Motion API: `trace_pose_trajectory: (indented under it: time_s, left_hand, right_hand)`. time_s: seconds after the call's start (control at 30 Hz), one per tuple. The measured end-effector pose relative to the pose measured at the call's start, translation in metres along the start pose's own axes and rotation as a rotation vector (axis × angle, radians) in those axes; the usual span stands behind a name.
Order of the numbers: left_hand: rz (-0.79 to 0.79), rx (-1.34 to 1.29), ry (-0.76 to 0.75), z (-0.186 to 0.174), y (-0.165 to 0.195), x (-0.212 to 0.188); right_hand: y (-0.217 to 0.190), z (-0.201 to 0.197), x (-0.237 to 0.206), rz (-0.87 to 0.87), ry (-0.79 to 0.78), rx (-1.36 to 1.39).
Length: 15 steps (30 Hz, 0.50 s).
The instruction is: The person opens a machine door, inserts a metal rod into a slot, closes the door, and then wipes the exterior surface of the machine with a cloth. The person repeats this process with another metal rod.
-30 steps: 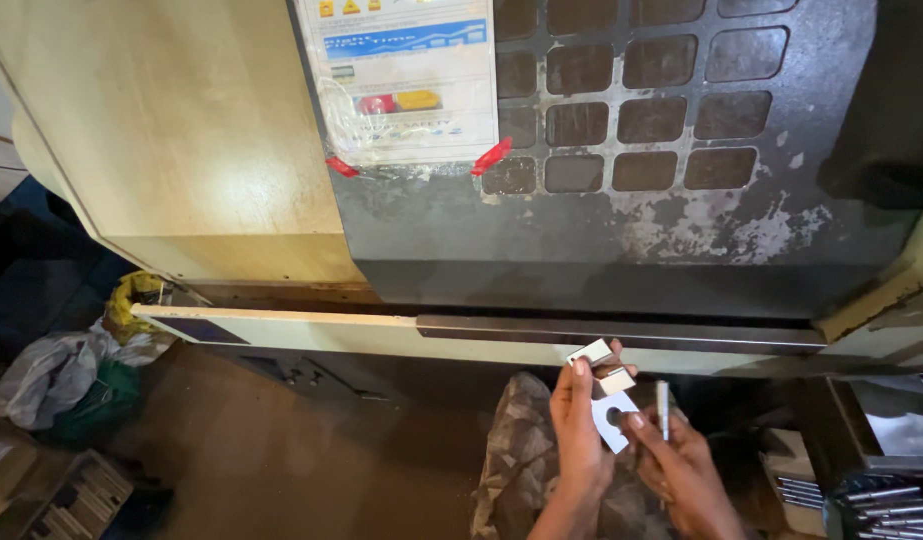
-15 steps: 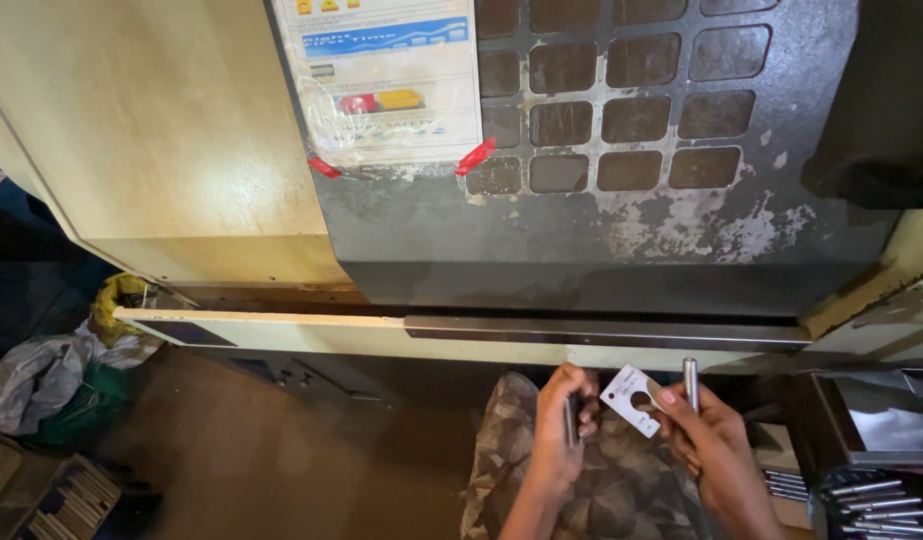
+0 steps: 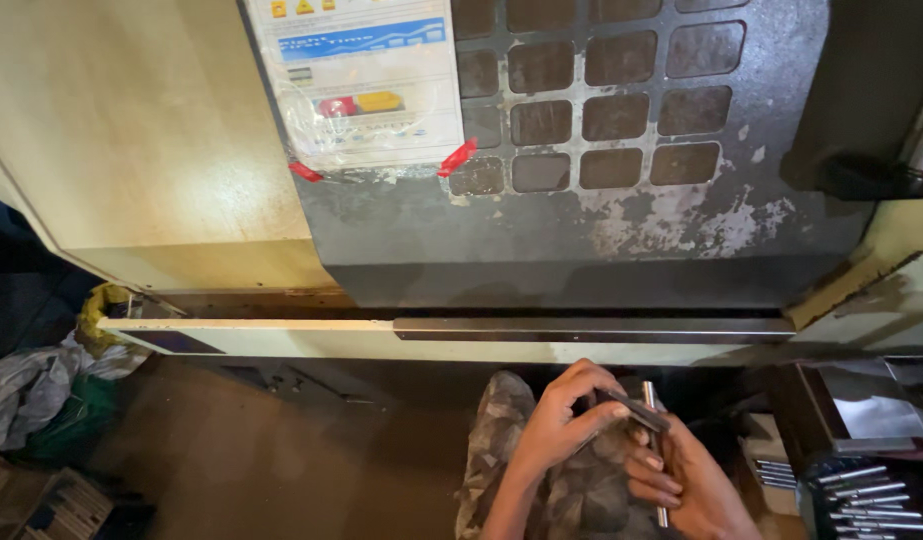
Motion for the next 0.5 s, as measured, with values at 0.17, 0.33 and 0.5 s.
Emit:
trace_pose_trajectory:
  time_s: [0.17, 0.33, 0.5]
  left_hand:
    - [-0.256, -0.358, 0.068, 0.024, -0.026, -0.005]
    - [-0.447, -0.546, 0.124, 0.036, -0.045, -0.013]
    - [-0.519, -0.720, 0.092, 0.047, -0.049, -0.014]
  right_hand:
    - [-0.015, 0.010, -0.009, -0.281, 0.110, -0.244]
    - [-0.061, 0.038, -0.037, -0.736, 0.255, -0.679]
    - [-0.067, 0.062, -0.041, -0.808, 0.105, -0.860]
Point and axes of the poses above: each hand's wrist, its own x-axis towards the middle knuckle, its own z-axis out of the palm, y = z × x, the point moved 8 cm from there along x, towards the middle knuckle, and after that the axes turned 14 degrees about x, right-handed, at the moved point
